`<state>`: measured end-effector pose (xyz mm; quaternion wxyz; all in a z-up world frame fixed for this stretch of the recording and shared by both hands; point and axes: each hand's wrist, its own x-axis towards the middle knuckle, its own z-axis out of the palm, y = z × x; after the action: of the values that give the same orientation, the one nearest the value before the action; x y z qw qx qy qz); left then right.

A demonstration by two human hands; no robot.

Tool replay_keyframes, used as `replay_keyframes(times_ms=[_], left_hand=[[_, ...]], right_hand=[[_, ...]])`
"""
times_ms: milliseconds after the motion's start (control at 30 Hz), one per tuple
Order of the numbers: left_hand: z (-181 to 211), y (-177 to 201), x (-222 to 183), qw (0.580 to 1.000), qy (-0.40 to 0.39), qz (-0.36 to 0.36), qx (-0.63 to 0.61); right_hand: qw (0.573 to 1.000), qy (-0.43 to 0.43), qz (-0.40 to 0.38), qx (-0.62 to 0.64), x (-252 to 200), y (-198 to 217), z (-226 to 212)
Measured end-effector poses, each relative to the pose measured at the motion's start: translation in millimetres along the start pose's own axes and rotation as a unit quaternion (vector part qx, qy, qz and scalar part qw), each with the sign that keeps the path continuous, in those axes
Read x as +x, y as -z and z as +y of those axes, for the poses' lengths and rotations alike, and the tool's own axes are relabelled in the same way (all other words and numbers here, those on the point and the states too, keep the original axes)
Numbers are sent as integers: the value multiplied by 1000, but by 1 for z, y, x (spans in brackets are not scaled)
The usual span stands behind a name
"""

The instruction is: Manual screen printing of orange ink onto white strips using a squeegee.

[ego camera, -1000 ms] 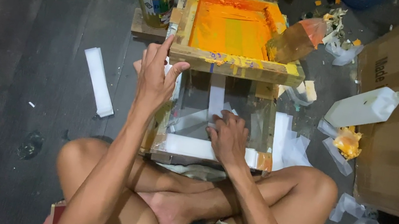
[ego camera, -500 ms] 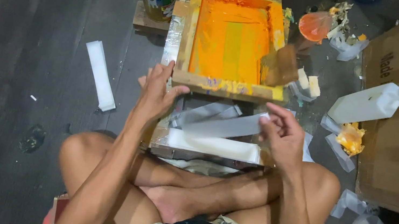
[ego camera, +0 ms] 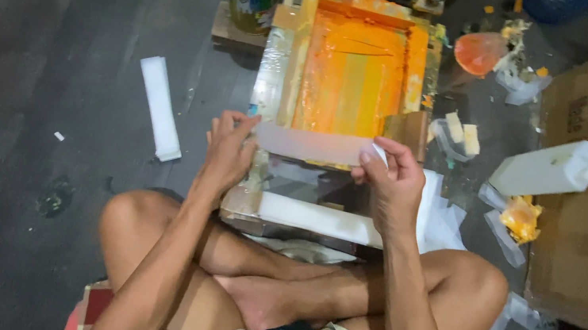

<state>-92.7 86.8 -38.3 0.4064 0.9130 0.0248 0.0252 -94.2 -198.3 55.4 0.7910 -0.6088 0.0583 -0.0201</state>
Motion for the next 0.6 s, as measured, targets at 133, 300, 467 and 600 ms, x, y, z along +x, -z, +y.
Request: replay_keyframes(times_ms=[133, 300, 467, 600], left_hand=[[-60, 11, -1, 974, -12, 98, -202], [-44, 68, -15, 817, 168, 107, -541], [-98, 67, 5, 851, 163, 200, -458], [-128, 86, 18, 907, 138, 291, -272]], right_hand=[[1000, -19, -2, 10, 11, -57, 18], [998, -55, -31, -4, 2, -152, 41], [987, -145, -73, -6, -24, -227, 101], [958, -225, -149, -93, -41, -253, 125]])
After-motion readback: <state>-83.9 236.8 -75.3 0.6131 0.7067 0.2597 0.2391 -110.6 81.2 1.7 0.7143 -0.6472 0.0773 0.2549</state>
